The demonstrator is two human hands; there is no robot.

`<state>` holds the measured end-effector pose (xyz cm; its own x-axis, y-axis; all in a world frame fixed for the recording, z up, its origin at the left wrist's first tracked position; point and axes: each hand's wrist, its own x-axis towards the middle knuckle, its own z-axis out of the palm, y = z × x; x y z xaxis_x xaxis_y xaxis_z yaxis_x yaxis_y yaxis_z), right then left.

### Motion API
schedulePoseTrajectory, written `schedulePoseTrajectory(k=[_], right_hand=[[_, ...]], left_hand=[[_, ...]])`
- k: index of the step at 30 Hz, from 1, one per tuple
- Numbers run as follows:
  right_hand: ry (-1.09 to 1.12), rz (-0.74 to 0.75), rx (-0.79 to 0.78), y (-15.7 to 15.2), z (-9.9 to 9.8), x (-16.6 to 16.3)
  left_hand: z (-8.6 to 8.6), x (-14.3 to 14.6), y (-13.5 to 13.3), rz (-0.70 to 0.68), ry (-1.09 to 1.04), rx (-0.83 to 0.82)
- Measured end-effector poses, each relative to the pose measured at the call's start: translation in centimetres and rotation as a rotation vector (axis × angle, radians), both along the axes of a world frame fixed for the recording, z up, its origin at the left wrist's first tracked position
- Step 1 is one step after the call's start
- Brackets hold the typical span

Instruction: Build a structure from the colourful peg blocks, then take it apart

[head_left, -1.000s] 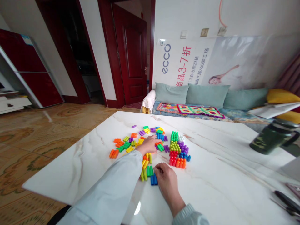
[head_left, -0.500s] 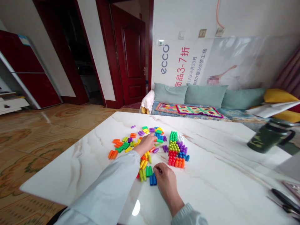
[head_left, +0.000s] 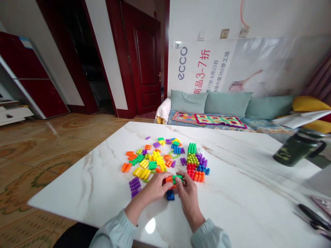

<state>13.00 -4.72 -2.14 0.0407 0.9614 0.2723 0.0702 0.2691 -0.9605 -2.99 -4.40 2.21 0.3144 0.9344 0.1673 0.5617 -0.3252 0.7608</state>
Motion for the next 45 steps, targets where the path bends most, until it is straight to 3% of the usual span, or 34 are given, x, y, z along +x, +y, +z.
schedulePoseTrajectory(k=[4,8,13,18,22,28,32,38,42,45], right_hand=[[0.067,-0.079,-0.011,0.1,-0.3,0.2],[0.056,-0.059,-0.038,0.5,-0.8,0.0],[0.235,0.202,0.017,0.1,-0.5,-0.6],[0.030,0.223,0.030,-0.6,0.7,-0.3],[-0.093,0.072,0.158,-0.6,1.3,0.0],[-0.035,-0.051,0.169,-0.4,1.0,0.2],[-0.035,-0.085,0.189,-0.4,0.8,0.0],[-0.007,-0.227,0.177,-0.8,0.9,1.1],[-0.035,-0.482,0.161,-1.2,1.0,4.6],[-0.203,-0.554,0.092,-1.1,0.5,7.5]], left_hand=[[0.2,-1.7,-0.6,0.205,-0.022,0.027],[0.0,-3.5,-1.3,0.423,-0.245,-0.090],[-0.8,-3.1,-3.0,0.305,-0.647,-0.319],[-1.9,-0.8,-2.8,0.270,-0.788,-0.295],[-2.5,1.1,-2.3,0.235,-0.744,-0.207],[-2.7,2.5,-1.8,0.297,-0.373,0.235],[-3.7,2.8,-1.6,0.321,-0.205,0.404],[-4.2,2.9,-1.8,0.310,-0.111,0.447],[-4.0,3.0,-1.8,0.307,-0.142,0.426],[-3.8,3.1,-1.8,0.298,-0.164,0.410]])
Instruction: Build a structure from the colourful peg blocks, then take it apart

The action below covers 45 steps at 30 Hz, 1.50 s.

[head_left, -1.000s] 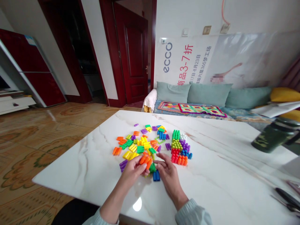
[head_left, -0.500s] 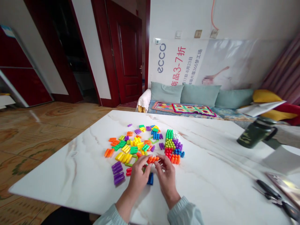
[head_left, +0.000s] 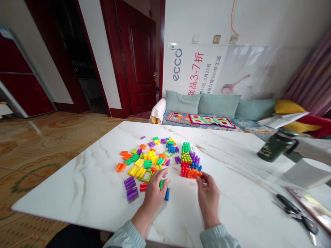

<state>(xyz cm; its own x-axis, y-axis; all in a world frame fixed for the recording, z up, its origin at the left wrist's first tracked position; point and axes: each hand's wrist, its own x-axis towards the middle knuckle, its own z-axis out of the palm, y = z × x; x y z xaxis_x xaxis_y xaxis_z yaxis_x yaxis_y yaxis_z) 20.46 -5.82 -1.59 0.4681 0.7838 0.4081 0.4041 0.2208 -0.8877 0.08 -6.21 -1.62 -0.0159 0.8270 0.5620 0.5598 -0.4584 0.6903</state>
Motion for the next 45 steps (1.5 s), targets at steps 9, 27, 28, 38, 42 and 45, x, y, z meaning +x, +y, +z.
schedulePoseTrajectory(k=[9,27,28,38,42,45], right_hand=[[-0.248,-0.014,-0.123,0.9,-1.7,1.4],[-0.226,0.041,0.101,0.4,0.5,-2.3],[-0.228,0.123,0.100,0.6,0.7,-3.2],[-0.288,0.456,-0.135,3.0,-0.8,-7.5],[-0.329,0.466,-0.174,2.7,-0.8,-7.3],[-0.334,0.466,-0.182,2.7,-0.6,-7.3]], left_hand=[[0.2,0.0,0.0,-0.006,-0.009,0.005],[0.3,0.1,-0.1,0.003,0.014,0.004],[0.3,0.2,-0.1,0.002,0.020,0.002],[0.2,0.2,0.0,0.029,0.042,-0.006],[0.2,0.2,0.0,0.020,0.053,0.002],[0.1,0.2,0.1,0.021,0.052,0.012]])
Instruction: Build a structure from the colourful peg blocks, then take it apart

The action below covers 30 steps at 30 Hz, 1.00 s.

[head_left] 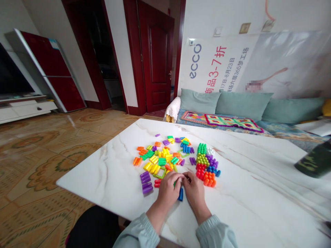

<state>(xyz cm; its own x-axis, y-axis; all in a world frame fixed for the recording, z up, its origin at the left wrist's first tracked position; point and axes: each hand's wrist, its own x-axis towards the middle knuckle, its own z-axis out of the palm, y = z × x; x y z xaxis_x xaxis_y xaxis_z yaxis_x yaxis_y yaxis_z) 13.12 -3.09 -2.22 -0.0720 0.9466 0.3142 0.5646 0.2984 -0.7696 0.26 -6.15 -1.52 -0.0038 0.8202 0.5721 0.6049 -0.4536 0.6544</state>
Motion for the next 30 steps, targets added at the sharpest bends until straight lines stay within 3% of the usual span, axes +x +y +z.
schedulePoseTrajectory(k=[11,17,23,26,30], right_hand=[[0.005,-0.010,0.002,0.0,0.1,-0.1],[-0.026,-0.030,0.007,0.2,0.1,-0.3],[-0.028,-0.028,0.027,0.0,0.0,-0.2],[-0.052,-0.057,0.007,0.0,-0.2,-0.3],[-0.059,-0.060,-0.027,0.0,-0.4,-0.4]], left_hand=[[0.0,0.1,-1.1,-0.036,0.002,-0.039],[3.3,-1.5,-0.1,-0.073,0.050,-0.034],[6.5,-5.2,6.3,0.007,0.155,-0.040],[6.8,-6.3,10.7,0.068,0.387,-0.146],[6.6,-5.9,16.2,0.001,0.533,-0.215]])
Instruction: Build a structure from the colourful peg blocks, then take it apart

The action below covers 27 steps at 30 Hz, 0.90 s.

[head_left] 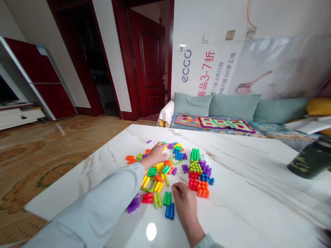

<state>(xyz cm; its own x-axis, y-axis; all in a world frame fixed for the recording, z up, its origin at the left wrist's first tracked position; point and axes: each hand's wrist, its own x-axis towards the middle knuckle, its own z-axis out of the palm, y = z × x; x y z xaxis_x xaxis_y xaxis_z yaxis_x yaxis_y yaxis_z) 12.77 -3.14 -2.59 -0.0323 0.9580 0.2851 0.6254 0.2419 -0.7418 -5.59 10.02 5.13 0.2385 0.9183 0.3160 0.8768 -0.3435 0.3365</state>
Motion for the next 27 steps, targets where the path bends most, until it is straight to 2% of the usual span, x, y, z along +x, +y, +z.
schedulePoseTrajectory(k=[8,13,17,22,27], right_hand=[[0.040,-0.014,-0.031,-0.2,-0.2,-0.2],[0.030,-0.025,-0.067,-0.2,-0.3,-0.4],[0.023,-0.016,-0.085,-0.1,-0.2,-0.4],[0.010,-0.016,-0.078,0.1,0.1,-0.3],[-0.001,-0.014,-0.061,0.1,0.3,-0.2]], left_hand=[[-1.6,5.9,7.5,-0.094,0.164,-0.169],[-2.6,6.9,10.1,-0.077,0.187,-0.285],[-2.4,6.0,10.4,-0.092,0.163,-0.278],[-1.3,4.8,9.6,-0.094,0.103,-0.253],[-0.2,2.9,8.2,-0.138,0.095,-0.392]])
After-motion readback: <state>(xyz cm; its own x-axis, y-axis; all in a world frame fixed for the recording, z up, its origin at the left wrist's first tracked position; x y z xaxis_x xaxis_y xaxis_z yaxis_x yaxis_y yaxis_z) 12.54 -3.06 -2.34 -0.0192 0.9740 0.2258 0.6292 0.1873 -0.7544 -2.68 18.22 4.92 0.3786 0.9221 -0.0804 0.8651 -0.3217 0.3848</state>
